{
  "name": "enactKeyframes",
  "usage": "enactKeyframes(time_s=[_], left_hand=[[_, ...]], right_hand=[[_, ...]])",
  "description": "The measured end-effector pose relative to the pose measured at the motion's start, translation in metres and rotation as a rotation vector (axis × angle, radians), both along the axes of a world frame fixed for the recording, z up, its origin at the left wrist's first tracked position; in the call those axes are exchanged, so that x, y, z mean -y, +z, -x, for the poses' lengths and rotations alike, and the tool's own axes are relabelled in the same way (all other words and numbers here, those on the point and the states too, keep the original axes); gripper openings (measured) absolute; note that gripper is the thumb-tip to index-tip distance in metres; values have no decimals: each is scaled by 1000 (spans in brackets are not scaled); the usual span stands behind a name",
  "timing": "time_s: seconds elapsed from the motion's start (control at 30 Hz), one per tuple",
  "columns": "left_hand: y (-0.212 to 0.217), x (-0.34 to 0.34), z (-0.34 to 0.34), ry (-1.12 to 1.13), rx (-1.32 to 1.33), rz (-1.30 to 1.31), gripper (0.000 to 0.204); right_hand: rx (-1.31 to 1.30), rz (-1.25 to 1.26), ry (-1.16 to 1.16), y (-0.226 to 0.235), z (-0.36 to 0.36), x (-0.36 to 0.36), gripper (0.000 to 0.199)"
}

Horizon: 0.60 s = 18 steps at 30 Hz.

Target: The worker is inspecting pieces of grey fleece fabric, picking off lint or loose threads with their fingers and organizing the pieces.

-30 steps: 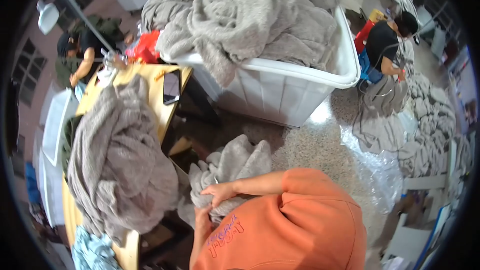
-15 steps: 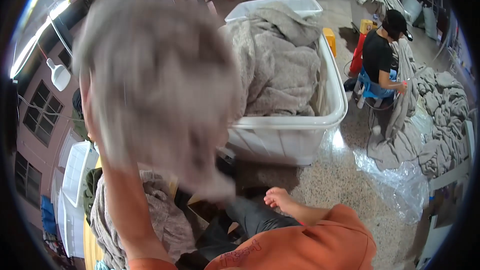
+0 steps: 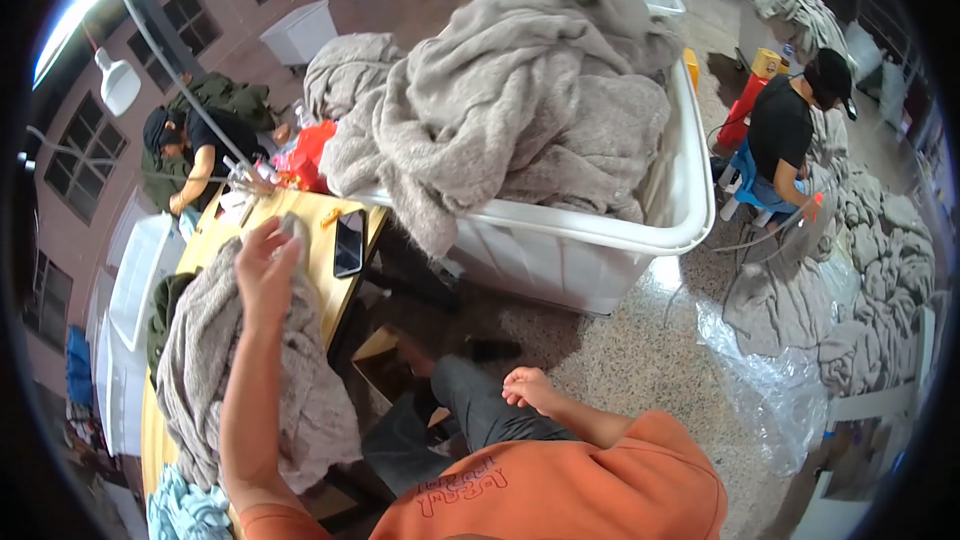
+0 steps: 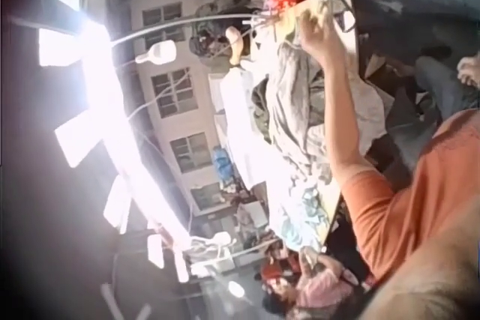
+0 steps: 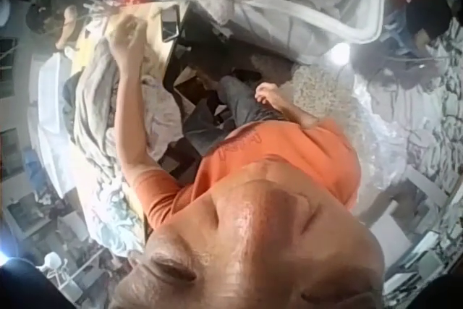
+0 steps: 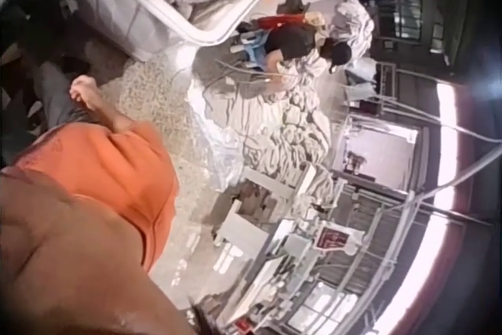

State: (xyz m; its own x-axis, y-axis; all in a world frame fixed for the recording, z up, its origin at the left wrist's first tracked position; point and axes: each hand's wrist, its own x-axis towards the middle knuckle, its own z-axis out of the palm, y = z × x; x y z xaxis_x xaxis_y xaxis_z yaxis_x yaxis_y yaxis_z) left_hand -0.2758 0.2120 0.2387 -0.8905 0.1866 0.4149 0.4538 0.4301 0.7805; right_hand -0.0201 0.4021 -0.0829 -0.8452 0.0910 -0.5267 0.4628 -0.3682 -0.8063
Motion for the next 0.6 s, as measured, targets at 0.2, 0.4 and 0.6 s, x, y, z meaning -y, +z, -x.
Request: enactKeyframes(time_s=[0.2,0.4,0.6], left_hand=[[-23,170,19,460,-374,330,44],[-42,286,-11,1079,-263,860,67],[-64,344,5,912,-88,640,50]], right_hand=[[89,0,137,-16,4,26,13],[90,-136,333,-15,18,50,9],[95,-220,417,-3,31,75,11]])
